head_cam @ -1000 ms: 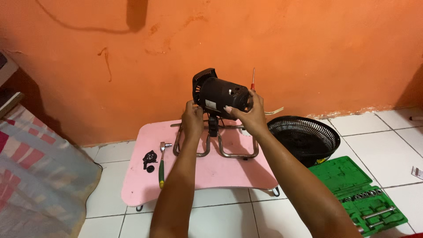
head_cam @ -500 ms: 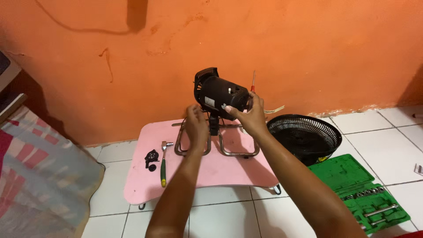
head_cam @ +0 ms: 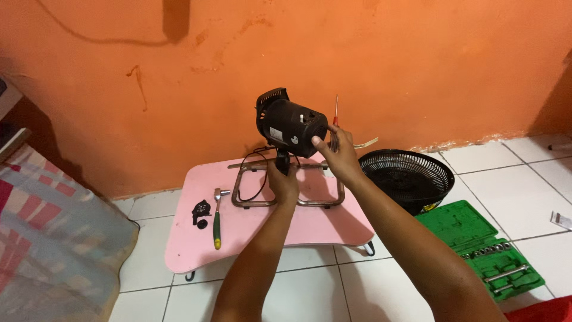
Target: The person disassembles a fan motor mounted on a metal stand. They use a socket wrench and a screwdriver to remove screws and detach the motor housing, exposing the internal fan blades and wiring.
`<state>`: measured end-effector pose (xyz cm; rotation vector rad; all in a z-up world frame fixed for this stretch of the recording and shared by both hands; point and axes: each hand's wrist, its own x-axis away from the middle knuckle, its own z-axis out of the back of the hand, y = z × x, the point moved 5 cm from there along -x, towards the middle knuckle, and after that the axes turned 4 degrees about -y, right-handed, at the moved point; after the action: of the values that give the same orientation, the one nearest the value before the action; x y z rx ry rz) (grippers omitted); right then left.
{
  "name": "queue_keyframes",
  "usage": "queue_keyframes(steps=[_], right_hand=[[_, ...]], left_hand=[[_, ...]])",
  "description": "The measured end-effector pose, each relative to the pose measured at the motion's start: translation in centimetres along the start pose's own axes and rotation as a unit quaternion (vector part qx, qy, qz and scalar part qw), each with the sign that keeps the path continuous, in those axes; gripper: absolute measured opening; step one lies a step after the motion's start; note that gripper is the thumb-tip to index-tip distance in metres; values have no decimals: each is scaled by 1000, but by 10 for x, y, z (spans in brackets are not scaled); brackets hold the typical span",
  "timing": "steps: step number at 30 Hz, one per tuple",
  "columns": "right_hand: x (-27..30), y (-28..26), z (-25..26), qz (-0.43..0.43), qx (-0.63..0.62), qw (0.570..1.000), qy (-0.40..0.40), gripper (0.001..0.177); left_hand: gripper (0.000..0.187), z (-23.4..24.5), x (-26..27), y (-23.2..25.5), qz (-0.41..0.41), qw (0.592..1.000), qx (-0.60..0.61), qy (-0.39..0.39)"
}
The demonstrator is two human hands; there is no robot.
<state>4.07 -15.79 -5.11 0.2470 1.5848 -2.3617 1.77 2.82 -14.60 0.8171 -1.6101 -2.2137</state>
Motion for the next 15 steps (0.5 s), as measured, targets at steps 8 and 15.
queue_keyframes(steps=[8,15], right_hand=[[7,18,4,6,-68,996,-60,84],[-7,64,9,-52,-159,985,-48,65]], left_hand=[[39,-9,-6,-14,-30,999,15,3],[48,-4,-22,-4,-49,997,26,-48]])
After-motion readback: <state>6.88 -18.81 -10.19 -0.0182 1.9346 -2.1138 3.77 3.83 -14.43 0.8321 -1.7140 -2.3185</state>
